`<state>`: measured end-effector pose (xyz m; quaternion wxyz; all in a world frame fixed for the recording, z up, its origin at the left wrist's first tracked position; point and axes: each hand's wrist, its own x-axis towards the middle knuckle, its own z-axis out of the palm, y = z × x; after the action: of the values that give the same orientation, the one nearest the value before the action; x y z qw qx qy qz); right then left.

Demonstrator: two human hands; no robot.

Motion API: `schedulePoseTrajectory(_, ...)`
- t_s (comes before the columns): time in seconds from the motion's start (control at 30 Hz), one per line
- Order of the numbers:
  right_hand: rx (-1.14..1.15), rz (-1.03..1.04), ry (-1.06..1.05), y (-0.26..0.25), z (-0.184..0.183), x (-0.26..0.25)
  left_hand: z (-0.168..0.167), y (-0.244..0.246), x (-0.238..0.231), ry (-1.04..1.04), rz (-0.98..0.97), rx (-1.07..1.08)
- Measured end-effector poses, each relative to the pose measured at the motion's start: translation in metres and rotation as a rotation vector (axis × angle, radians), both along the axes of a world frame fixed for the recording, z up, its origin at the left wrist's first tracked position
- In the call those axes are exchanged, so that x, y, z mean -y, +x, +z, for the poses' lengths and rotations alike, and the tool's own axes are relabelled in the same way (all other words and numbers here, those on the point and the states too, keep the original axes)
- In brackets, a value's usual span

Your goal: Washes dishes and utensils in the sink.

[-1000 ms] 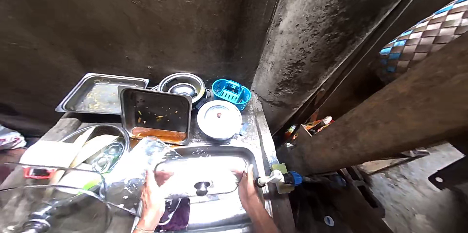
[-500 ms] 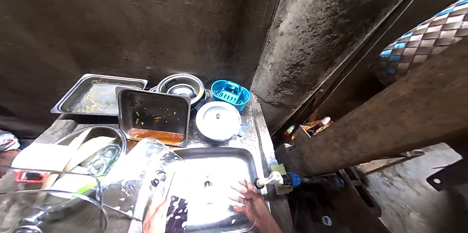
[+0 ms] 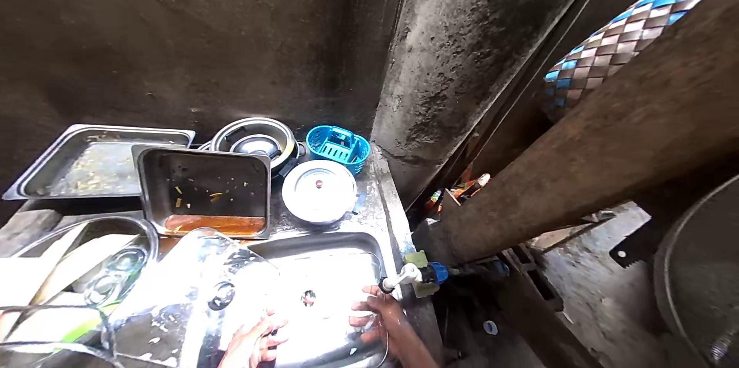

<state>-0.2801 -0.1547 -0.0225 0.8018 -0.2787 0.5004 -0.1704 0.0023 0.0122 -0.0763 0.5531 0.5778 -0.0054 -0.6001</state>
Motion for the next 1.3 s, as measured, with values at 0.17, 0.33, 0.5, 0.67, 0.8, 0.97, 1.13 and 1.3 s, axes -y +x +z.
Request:
schedulePoseTrajectory(0.17, -0.089, 0.009, -0.055, -0.01, 0.012, -0.005, -0.005, -0.009, 0.012, 0.114, -0.094, 0.132)
schedulePoseTrajectory(0.33, -0.091, -0.011, -0.122, -0.023, 0.024, -0.012, 0.004, -0.03, 0.03, 0.266, -0.681, 1.064)
schedulePoseTrajectory(0.5, -0.038, -0.037, -0.203, -0.03, 0.031, -0.018, -0.013, -0.054, 0.086, 0.184, -0.817, 1.536)
schedulePoseTrajectory(0.67, -0.094, -0.071, -0.193, -0.019, 0.025, -0.018, 0.01, -0.121, 0.135, -0.117, -0.925, 1.33)
schedulePoseTrajectory(0.8, -0.128, -0.138, -0.289, -0.018, 0.012, -0.019, 0.029, -0.153, 0.14, -0.469, -0.855, 1.403)
schedulePoseTrajectory(0.97, -0.059, -0.159, -0.278, -0.027, 0.01, -0.019, -0.011, -0.097, 0.132, -0.244, -0.658, 1.607)
schedulePoseTrajectory(1.13, -0.047, -0.205, -0.235, -0.023, -0.014, -0.007, -0.031, -0.069, 0.092, -0.004, -0.532, 1.817)
schedulePoseTrajectory(1.3, 0.005, -0.245, -0.168, 0.004, -0.034, 0.0, -0.012, -0.118, 0.074, -0.028, -0.685, 1.702)
